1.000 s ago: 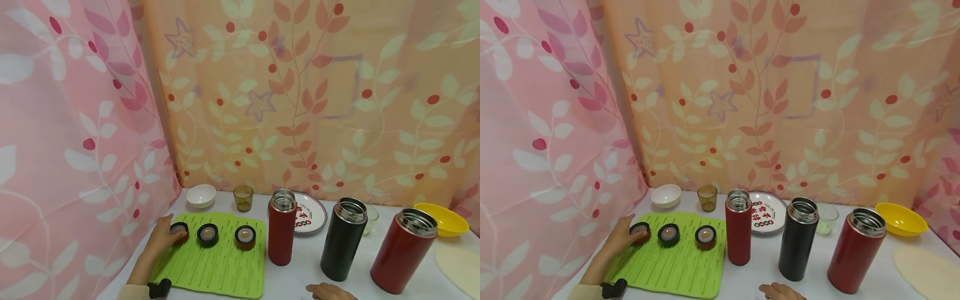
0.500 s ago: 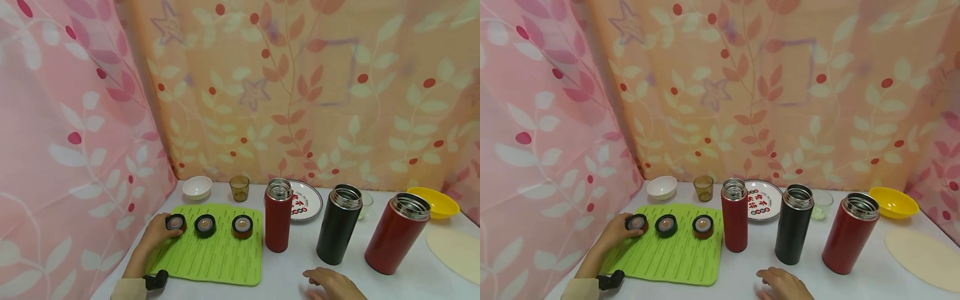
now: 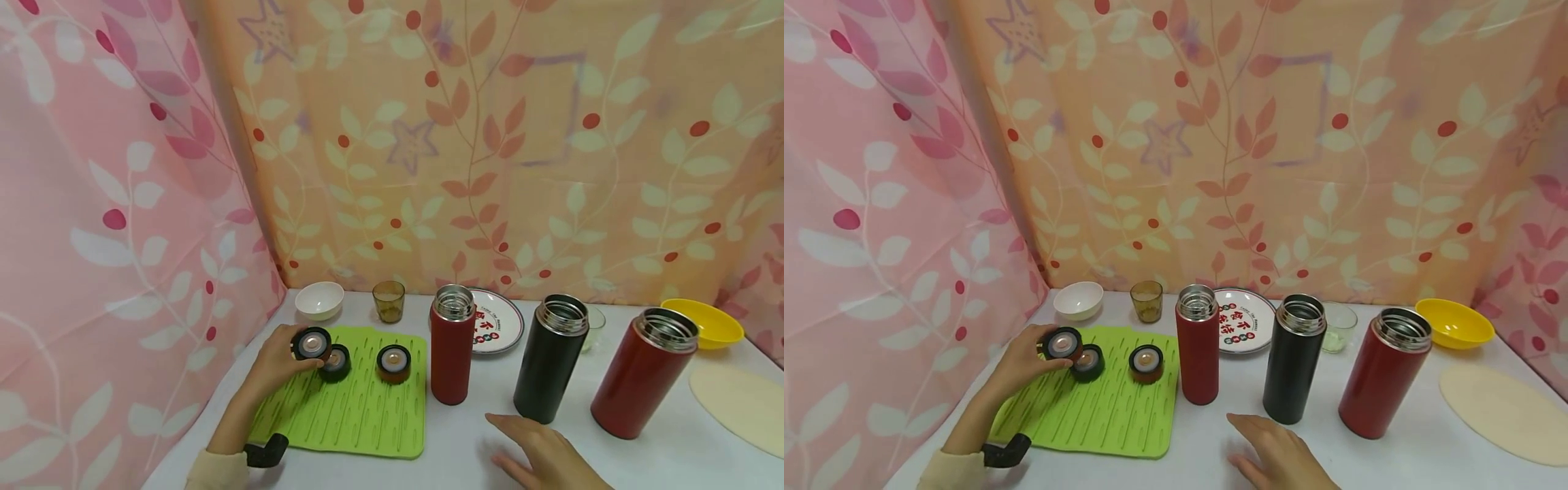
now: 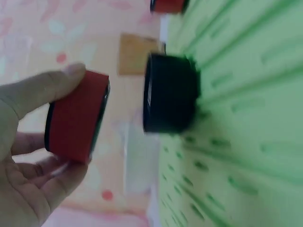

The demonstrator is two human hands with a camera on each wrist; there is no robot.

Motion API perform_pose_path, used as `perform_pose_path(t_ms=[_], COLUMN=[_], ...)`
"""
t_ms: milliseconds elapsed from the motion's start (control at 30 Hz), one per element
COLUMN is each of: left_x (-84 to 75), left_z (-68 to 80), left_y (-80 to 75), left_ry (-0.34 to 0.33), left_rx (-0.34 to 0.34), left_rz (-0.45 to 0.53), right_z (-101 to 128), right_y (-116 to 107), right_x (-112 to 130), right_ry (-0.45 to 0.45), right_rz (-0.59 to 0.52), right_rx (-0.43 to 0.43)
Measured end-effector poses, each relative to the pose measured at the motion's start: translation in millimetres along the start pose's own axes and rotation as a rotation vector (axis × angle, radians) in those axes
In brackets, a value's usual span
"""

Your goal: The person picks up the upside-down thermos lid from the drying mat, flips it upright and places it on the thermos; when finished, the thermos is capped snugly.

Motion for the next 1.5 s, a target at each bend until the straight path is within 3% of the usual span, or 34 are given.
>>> perform_pose_path(t_ms=[267, 400, 667, 800, 867, 1000, 1233, 1367, 1500], left_x=[-74.3, -110.3, -171.0, -194.7, -204.5, -218.8, -228.3, -222.7, -211.0], left_z=[14.8, 25.6, 40.7, 44.2, 45.2, 46.3, 48.3, 43.5, 36.3], left_y=[15.8, 24.9, 39.4, 47.6, 49.6, 50.4, 51.4, 53.6, 59.9], left_ry=[0.216, 0.295, 0.457, 0.519, 0.548, 0.59, 0.65, 0.589, 0.443], left_rx=[0.098, 0.155, 0.19, 0.249, 0.25, 0.195, 0.148, 0.187, 0.265], left_rz=[0.215, 0.319, 0.343, 0.441, 0.444, 0.392, 0.396, 0.51, 0.702], right_z=[0, -2, -4, -8, -10, -16, -21, -19, -17], right_y=[-17, -24, -33, -41, -46, -51, -52, -57, -59], right_x=[27, 36, 51, 58, 62, 65, 57, 52, 52], right_ry=[-0.169, -0.181, -0.204, -0.243, -0.275, -0.306, -0.247, -0.23, -0.253], right_rz=[0.047, -0.012, -0.132, -0.208, -0.237, -0.327, -0.512, -0.538, -0.548], right_rx=[-0.13, -0.169, -0.294, -0.38, -0.409, -0.401, -0.349, -0.388, -0.415])
Point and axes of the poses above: each hand's wrist, its own z-axis away from the middle knuckle, its own y-axis out of the palm, x = y × z, the point moved 9 cm from there along -z, towards the middle knuckle, and after that the axes turned 1 degree about -y, right-handed, at the moved point
